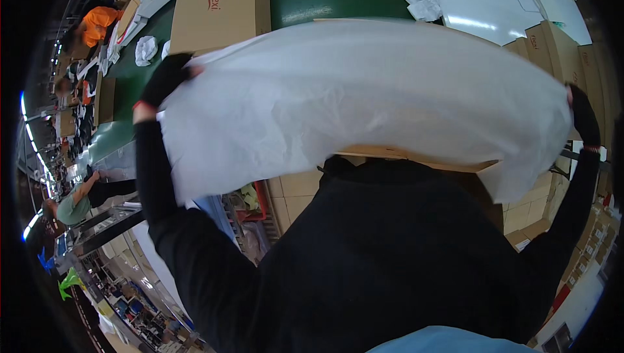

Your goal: The person places a pair of black shoes into a cardboard box on a conveyor belt. They line the box with tissue paper, insert the shoes, add crumpled paper for cushioning, and close the box. This process is repeated for multiple pairs of shoes.

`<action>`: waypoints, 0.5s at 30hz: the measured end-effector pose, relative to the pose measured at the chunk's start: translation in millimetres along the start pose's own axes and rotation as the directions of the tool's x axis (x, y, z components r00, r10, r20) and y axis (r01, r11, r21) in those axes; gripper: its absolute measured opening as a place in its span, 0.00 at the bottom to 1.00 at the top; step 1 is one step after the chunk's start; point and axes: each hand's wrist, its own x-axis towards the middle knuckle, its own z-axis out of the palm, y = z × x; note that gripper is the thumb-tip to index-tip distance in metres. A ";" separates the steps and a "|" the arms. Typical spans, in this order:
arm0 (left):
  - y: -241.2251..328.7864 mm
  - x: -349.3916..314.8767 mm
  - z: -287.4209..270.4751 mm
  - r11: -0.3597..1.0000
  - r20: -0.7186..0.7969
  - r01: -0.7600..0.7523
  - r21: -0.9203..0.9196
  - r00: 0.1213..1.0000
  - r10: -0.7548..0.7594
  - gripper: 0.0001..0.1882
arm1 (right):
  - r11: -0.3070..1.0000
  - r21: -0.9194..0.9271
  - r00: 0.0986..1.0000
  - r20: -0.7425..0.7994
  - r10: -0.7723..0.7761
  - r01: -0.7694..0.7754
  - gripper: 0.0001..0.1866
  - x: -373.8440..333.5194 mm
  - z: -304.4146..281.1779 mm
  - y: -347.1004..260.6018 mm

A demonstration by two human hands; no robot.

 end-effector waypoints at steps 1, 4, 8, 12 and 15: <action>-30.4 17.1 16.8 0.983 -0.026 0.061 0.174 0.998 -0.057 0.30 | 0.715 0.655 0.961 0.070 0.266 -0.246 0.26 40.5 2.7 -65.5; 10.8 66.1 79.5 0.690 -0.498 0.221 0.689 0.837 0.229 0.33 | 0.568 0.776 0.903 0.004 0.430 -0.274 0.26 53.2 32.4 -70.8; 52.9 35.9 159.0 0.937 -0.735 0.097 0.335 0.649 0.196 0.38 | 0.901 0.148 0.902 0.219 0.372 -0.408 0.25 69.4 45.0 -42.4; 16.1 -1.4 263.4 0.643 -0.338 0.124 -0.756 0.767 -0.545 0.47 | 0.960 0.063 0.960 -0.041 0.276 -0.273 0.26 74.7 84.7 -18.8; 39.8 1.5 277.3 -0.511 0.467 0.185 -0.839 0.727 -0.503 0.57 | 0.962 -0.012 0.962 -0.018 0.273 -0.273 0.26 83.7 93.1 -3.5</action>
